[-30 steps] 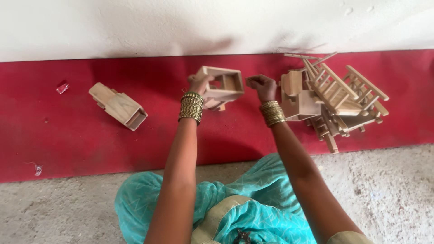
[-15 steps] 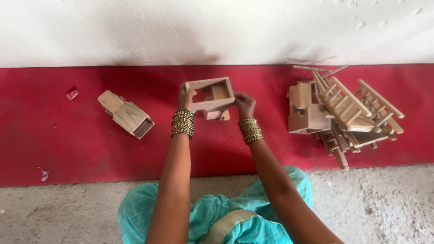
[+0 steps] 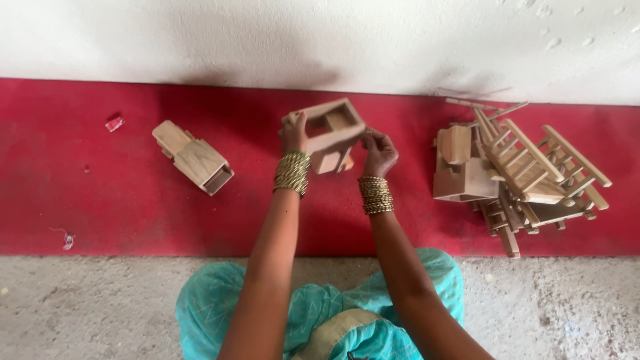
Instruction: The person sits on the floor and assembles small wooden toy vehicles, fitting boxy wooden body pieces onto wheeled cart bases and inserting wooden axles and side rails by hand. They work on one toy at a time and set each finished toy aside along the red mat.
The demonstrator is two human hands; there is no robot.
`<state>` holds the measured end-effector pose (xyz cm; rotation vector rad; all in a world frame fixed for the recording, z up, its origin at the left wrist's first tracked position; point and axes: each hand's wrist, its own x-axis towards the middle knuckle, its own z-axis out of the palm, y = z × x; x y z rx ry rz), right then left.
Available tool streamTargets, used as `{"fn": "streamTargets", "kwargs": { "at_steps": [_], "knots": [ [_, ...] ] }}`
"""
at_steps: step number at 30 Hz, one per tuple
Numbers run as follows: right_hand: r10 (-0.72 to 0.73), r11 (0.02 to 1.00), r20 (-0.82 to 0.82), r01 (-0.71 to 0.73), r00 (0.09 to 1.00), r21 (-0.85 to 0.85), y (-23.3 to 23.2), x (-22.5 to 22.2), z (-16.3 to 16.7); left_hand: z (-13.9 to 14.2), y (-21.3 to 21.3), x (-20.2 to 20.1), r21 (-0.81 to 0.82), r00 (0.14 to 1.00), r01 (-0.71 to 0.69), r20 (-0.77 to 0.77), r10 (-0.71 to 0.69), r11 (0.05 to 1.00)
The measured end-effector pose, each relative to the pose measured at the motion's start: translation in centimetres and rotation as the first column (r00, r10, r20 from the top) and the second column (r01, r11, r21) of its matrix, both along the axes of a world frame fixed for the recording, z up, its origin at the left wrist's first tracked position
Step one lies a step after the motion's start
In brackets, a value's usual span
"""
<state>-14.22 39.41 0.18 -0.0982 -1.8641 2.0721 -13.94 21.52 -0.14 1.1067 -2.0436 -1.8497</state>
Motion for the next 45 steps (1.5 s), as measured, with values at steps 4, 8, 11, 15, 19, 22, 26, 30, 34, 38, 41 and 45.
{"fn": "streamTargets", "kwargs": {
  "at_steps": [4, 8, 11, 15, 19, 22, 26, 30, 34, 38, 41, 45],
  "knots": [
    [-0.18, 0.984, -0.051, 0.181, 0.982, 0.003, -1.7, -0.5, -0.4, 0.1, 2.0, -1.4, -0.088, 0.987, -0.014, 0.156, 0.028, 0.996],
    [-0.241, 0.948, -0.099, 0.256, 0.965, 0.188, -3.8, -0.2, 0.6, 0.6, 3.5, -2.4, -0.116, 0.97, 0.039, 0.242, -0.01, 0.992],
    [-0.132, 0.922, -0.297, 0.227, 0.946, 0.314, -5.4, 2.6, 0.6, 0.8, 3.6, -2.8, -0.17, 0.963, 0.049, 0.271, -0.001, 0.984],
    [0.065, 0.915, -0.492, 0.145, 0.868, 0.376, -5.8, 5.1, 0.8, 0.9, 3.1, -3.1, -0.055, 0.966, 0.063, 0.256, -0.047, 0.997],
    [0.221, 0.958, -0.418, -0.116, 0.881, 0.262, -4.9, 3.6, 1.0, 1.1, 2.9, -3.4, -0.048, 0.977, 0.072, 0.205, -0.06, 0.996],
    [0.306, 0.94, -0.32, -0.338, 0.897, -0.048, -4.1, 2.2, 0.4, 1.2, 2.7, -3.1, -0.065, 0.973, 0.078, 0.223, -0.061, 0.995],
    [0.11, 0.981, 0.066, -0.098, 0.992, -0.165, -1.4, -0.8, 0.0, 1.6, 2.3, -2.1, -0.054, 0.975, 0.062, 0.216, -0.049, 0.997],
    [-0.108, 0.991, 0.22, 0.124, 0.969, -0.058, -0.4, -2.8, 0.6, 1.2, 2.4, -1.6, 0.034, 0.988, 0.086, 0.124, -0.089, 0.996],
    [-0.108, 0.993, -0.139, 0.114, 0.984, 0.034, -2.4, -0.4, 0.4, 0.2, 2.6, -1.9, -0.135, 0.991, 0.094, 0.112, -0.079, 0.986],
    [0.013, 0.985, -0.304, 0.04, 0.952, 0.167, -3.1, 1.4, 0.4, -0.3, 2.4, -1.7, -0.06, 0.991, 0.095, 0.105, -0.088, 0.994],
    [-0.212, 0.959, -0.041, 0.216, 0.976, 0.184, -2.1, -0.5, 1.0, -0.1, 2.6, -1.3, 0.002, 0.994, 0.091, 0.062, -0.091, 0.996],
    [-0.312, 0.926, -0.203, 0.345, 0.928, 0.156, -2.5, -2.1, 1.5, 0.3, 3.4, -1.6, -0.109, 0.984, 0.064, 0.175, -0.044, 0.992]
  ]
}}
